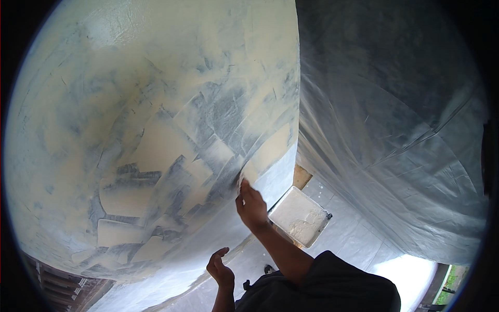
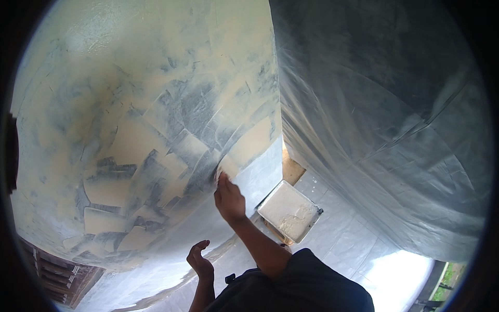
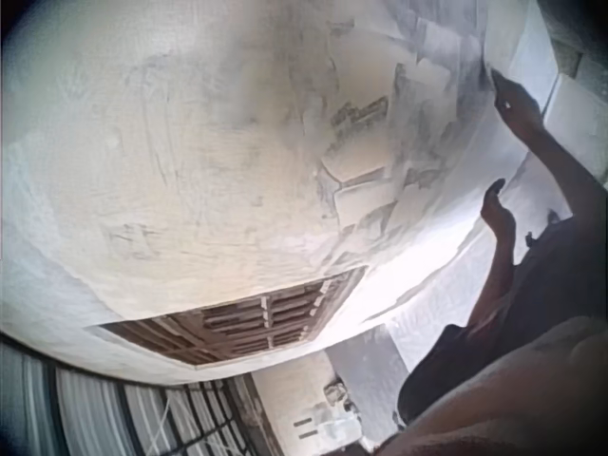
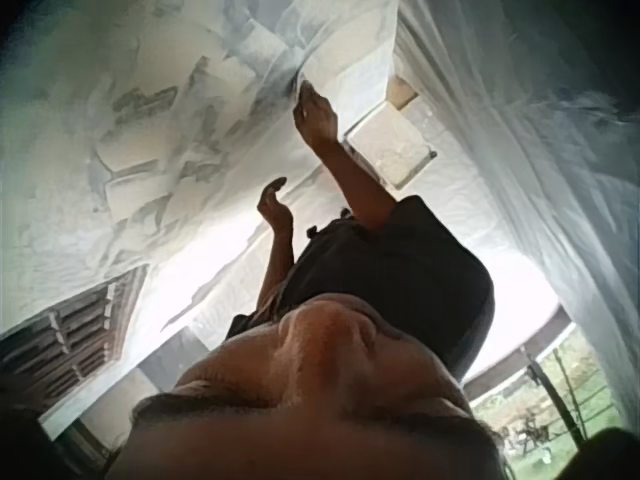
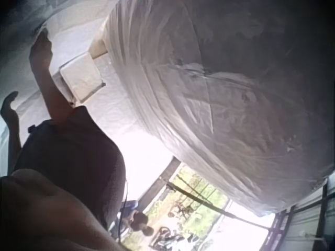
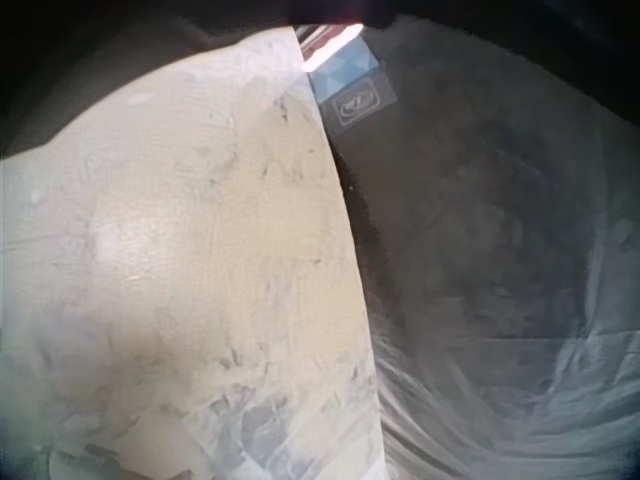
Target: The person applies plaster to the wall using a putty knife, scooping the plaster from a tray and spreading it across the wall surface.
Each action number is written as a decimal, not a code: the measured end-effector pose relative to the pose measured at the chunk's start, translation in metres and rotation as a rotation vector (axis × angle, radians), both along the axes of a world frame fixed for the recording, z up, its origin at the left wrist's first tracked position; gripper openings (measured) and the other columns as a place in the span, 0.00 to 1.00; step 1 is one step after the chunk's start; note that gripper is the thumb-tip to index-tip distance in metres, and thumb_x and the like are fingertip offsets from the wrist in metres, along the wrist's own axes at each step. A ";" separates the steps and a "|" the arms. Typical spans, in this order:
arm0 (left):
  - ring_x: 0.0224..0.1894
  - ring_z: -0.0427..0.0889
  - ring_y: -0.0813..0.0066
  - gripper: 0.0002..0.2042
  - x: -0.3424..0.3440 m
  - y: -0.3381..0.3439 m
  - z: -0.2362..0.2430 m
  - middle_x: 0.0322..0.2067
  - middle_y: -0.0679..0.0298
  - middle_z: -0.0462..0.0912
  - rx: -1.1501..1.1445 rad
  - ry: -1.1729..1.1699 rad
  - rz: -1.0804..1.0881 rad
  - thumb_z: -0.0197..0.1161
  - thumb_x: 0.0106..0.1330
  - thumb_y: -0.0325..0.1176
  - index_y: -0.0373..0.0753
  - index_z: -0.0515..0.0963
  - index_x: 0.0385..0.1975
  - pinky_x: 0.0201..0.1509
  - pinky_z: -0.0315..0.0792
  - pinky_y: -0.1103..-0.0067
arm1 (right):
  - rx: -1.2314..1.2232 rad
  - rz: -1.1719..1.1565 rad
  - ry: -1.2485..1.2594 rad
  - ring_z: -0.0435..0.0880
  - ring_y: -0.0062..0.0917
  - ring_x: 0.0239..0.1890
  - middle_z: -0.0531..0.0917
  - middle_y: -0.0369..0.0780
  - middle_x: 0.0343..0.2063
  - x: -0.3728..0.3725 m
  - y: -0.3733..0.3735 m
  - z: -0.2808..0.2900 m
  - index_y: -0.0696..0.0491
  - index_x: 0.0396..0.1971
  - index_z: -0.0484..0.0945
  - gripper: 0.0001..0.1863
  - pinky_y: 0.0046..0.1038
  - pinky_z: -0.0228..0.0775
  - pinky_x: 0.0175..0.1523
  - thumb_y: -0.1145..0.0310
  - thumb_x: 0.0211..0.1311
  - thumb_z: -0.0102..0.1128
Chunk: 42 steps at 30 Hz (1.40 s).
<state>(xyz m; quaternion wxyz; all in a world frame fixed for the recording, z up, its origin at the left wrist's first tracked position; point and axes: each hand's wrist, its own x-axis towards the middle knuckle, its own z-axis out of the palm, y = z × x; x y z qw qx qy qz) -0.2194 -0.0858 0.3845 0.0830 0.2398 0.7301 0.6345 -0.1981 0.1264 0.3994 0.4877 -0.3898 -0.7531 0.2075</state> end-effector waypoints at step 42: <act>0.41 0.85 0.61 0.18 -0.010 -0.032 0.009 0.33 0.51 0.87 -0.122 0.050 -0.170 0.44 0.65 0.32 0.27 0.83 0.32 0.53 0.74 0.71 | -0.252 -0.237 0.181 0.83 0.42 0.46 0.81 0.52 0.47 0.033 0.089 -0.024 0.58 0.59 0.71 0.24 0.36 0.76 0.48 0.74 0.61 0.54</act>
